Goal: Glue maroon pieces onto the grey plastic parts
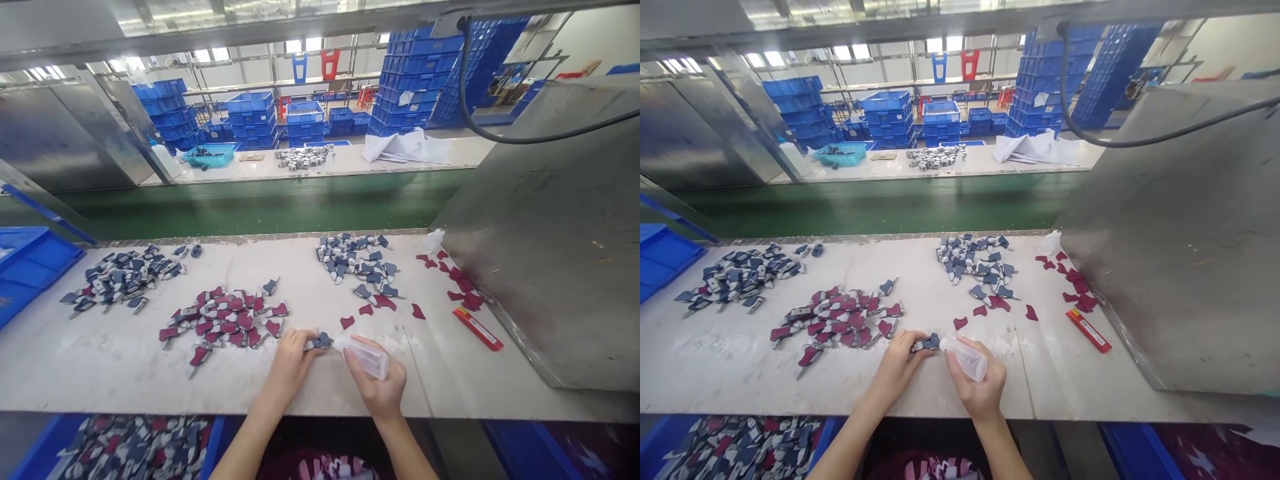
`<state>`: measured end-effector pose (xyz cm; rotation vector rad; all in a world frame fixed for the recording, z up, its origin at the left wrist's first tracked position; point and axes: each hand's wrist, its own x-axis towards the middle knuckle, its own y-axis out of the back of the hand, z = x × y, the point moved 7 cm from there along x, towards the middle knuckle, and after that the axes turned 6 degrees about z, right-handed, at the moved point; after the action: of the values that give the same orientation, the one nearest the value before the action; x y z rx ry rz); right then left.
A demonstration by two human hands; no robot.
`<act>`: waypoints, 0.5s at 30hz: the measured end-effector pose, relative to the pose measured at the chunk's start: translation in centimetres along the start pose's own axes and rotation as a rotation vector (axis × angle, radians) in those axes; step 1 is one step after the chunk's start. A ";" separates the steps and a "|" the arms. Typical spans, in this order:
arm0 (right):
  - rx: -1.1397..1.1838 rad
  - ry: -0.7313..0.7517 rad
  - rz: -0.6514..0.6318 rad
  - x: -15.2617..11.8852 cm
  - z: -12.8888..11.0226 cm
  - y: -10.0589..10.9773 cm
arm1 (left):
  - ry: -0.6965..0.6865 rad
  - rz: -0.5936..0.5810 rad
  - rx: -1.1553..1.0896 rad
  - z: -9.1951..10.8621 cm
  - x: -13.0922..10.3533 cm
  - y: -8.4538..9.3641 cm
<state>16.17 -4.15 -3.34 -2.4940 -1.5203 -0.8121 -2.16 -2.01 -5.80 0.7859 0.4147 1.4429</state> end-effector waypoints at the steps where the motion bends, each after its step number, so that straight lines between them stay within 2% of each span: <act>1: -0.005 0.010 -0.019 0.0 0.0 -0.1 | 0.012 -0.005 -0.020 -0.2 0.0 -0.1; 6: -0.025 0.022 -0.073 0.0 0.1 -0.4 | 0.042 -0.019 -0.074 -0.4 0.1 -0.2; 15: -0.024 -0.003 -0.054 -0.1 0.3 -0.4 | 0.049 -0.025 -0.104 -0.3 0.0 -0.3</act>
<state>15.93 -3.90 -3.71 -2.4814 -1.5947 -0.8401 -2.19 -1.90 -6.19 0.6611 0.3828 1.4509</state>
